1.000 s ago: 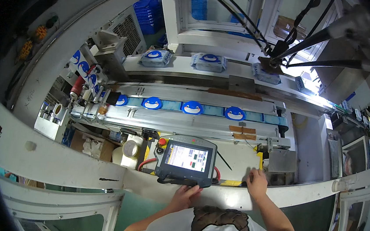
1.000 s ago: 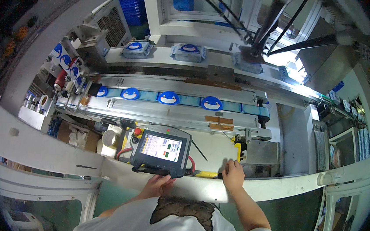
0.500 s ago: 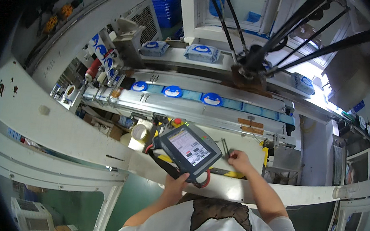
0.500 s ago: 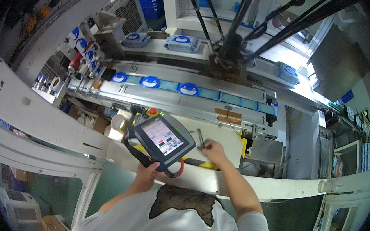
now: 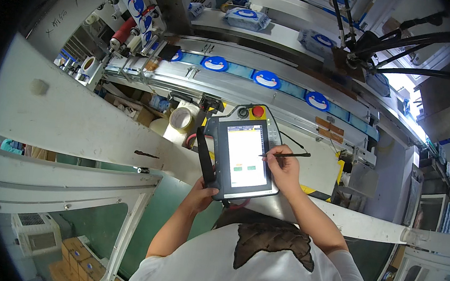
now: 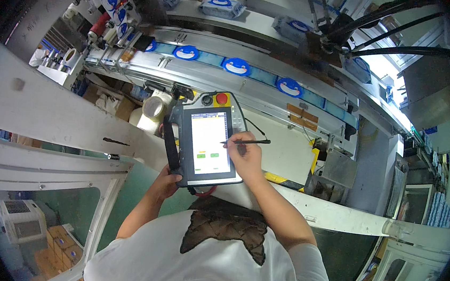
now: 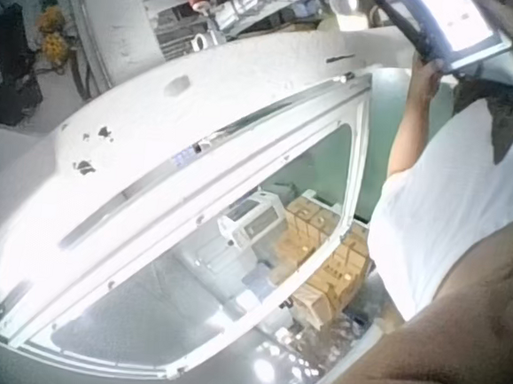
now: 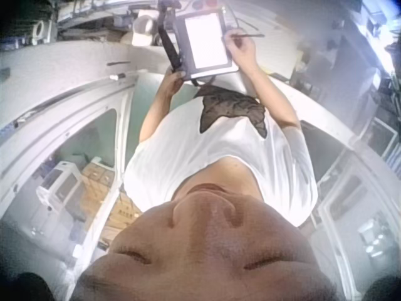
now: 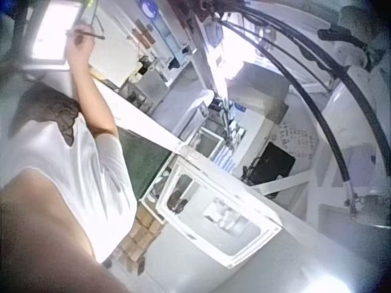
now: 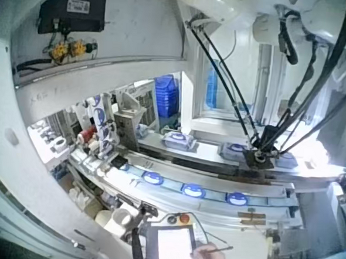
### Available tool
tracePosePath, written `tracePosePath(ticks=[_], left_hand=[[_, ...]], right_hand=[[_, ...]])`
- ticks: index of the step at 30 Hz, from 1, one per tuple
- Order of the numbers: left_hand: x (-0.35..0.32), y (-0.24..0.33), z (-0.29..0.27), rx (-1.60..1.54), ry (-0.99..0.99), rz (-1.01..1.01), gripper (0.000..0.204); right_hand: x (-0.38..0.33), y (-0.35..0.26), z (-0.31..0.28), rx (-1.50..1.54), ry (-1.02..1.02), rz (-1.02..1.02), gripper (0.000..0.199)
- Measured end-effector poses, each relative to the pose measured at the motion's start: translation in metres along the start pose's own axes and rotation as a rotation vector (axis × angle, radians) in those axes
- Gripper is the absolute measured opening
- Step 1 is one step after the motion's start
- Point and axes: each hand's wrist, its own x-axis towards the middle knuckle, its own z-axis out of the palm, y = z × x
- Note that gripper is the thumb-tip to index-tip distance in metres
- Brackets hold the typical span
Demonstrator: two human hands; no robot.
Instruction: The person operates a robotic packaging machine, taking a pack of wet wipes from a conveyor belt, opening and closing the lid, and using a digital tablet with a stylus to enter data or adjust settings.
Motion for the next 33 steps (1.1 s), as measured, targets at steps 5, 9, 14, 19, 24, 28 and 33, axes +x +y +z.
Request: tracePosePath(ticks=[5,9,14,19,24,28,33], left_hand=[[0.002,-0.003,-0.007,0.033,0.025,-0.010,0.078],[0.003,-0.002,-0.008,0.056,0.045,-0.005,0.076],[0.003,0.000,-0.005,0.062,0.031,-0.011,0.076],[0.003,-0.002,-0.008,0.066,0.037,-0.022,0.075],[0.003,-0.002,-0.008,0.070,0.025,0.004,0.075],[0.003,-0.002,-0.009,0.042,-0.003,-0.025,0.079],[0.003,-0.001,-0.008,0.061,0.004,-0.004,0.080]], right_hand=[[0.003,0.004,0.006,-0.460,-0.014,-0.170,0.005],[0.003,0.002,0.009,-0.544,-0.043,-0.169,0.005],[0.002,0.000,0.010,-0.552,-0.038,-0.177,0.004],[0.000,0.006,0.006,-0.455,-0.055,-0.157,0.004],[-0.002,0.005,0.007,-0.425,-0.099,-0.176,0.003],[-0.002,-0.005,0.010,-0.553,-0.101,-0.269,0.003],[-0.002,-0.007,0.010,-0.588,-0.117,-0.278,0.002]])
